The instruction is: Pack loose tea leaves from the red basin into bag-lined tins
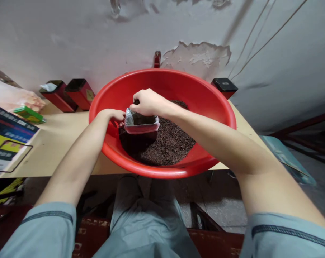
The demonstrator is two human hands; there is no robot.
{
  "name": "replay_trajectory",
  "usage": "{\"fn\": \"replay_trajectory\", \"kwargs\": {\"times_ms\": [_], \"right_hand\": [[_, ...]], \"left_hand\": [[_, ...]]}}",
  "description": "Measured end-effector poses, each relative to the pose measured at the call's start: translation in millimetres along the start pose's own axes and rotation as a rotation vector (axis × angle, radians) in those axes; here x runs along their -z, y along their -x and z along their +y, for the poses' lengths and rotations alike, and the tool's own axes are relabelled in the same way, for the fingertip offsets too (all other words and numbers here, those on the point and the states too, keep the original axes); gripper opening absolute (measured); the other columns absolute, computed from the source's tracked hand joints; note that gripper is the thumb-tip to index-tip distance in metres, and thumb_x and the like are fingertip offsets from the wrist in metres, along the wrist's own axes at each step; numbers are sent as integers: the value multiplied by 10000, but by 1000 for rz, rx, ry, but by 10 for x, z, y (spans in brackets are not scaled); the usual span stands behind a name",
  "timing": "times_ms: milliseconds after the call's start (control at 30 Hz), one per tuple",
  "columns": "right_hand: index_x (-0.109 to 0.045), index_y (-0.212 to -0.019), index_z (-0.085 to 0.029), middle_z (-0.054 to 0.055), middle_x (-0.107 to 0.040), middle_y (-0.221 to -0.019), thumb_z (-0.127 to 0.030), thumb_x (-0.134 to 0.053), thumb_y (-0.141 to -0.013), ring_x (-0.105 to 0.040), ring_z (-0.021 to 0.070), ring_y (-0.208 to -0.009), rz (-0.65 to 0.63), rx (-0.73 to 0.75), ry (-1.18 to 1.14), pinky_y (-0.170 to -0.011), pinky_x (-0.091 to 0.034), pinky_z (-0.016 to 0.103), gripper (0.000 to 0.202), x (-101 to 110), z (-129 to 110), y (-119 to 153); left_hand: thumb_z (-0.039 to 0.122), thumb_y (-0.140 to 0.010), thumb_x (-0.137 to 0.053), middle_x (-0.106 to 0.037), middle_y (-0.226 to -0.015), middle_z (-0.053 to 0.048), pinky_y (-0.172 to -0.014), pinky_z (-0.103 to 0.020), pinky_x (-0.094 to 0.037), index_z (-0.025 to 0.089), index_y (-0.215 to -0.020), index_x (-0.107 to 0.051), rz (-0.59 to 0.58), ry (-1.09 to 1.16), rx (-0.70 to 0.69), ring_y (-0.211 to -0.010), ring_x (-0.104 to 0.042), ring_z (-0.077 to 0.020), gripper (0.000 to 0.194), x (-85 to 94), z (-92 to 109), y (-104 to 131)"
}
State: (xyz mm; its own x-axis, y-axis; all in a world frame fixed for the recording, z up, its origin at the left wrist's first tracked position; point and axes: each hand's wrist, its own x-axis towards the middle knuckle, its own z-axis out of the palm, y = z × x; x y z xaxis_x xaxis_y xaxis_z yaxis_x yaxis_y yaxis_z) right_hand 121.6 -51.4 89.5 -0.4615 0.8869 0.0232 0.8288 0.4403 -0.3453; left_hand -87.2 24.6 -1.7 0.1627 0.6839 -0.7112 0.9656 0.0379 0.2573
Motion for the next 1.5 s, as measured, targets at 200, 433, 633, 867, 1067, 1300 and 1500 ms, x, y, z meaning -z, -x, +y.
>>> {"fn": "replay_trajectory", "kwargs": {"times_ms": [200,433,633,867,1067,1300,1500], "right_hand": [[-759,-1224,-160,161,-696,-1262,-407,-562,-1048,-674,252,-990,137,189,352,-746,-445,336,362,-320,22,-49],[-796,-1186,-200,124,-697,-1250,-360,-588,-1047,-649,250,-1056,133,274,359,-734,-427,326,296,-365,95,6],[-820,-1134,-181,119,-758,-1118,-270,-553,-1034,-676,250,-1004,313,292,180,-885,-498,378,299,-154,388,114],[-710,-1408,-144,205,-757,-1244,-532,-581,-1005,-741,339,-1113,-330,-138,310,-965,-557,431,574,-296,976,454],[-1,-1755,-182,261,107,-1793,-726,-599,-953,-366,455,-1582,-882,-337,239,-1277,-331,497,1138,-1095,815,703],[-136,-1747,-88,331,-88,-1771,-595,-605,-970,-662,454,-1306,-959,-230,221,-1126,-512,546,1039,-1120,663,815],[-535,-1596,-193,225,-550,-1552,-496,-686,-917,-706,378,-1226,-906,-51,190,-1027,-557,452,758,-1093,741,805]], "left_hand": [[163,-812,-602,-702,-1412,-172,-902,-300,-636,161,-1345,-631,4,1,3,-1120,-758,-253,534,9,27,45],[190,-806,-599,-699,-1405,-178,-874,-309,-636,167,-1379,-616,1,-27,-9,-1148,-747,-269,574,11,36,31],[152,-776,-595,-735,-1337,-168,-868,-312,-630,164,-1352,-635,2,-9,3,-1127,-750,-267,578,-8,21,24],[214,-766,-632,-765,-1288,-143,-900,-332,-630,209,-1420,-628,23,9,-35,-1109,-756,-270,655,-7,-16,-70],[201,-782,-613,-754,-1315,-158,-894,-322,-630,204,-1466,-600,16,-9,-28,-1095,-762,-265,684,-15,12,-28],[121,-770,-555,-710,-1419,-149,-896,-301,-627,187,-1434,-618,26,-4,4,-1123,-754,-243,670,-19,56,96],[133,-756,-562,-721,-1412,-148,-875,-296,-627,211,-1452,-610,28,-10,-23,-1107,-754,-239,702,-3,39,86]]}}
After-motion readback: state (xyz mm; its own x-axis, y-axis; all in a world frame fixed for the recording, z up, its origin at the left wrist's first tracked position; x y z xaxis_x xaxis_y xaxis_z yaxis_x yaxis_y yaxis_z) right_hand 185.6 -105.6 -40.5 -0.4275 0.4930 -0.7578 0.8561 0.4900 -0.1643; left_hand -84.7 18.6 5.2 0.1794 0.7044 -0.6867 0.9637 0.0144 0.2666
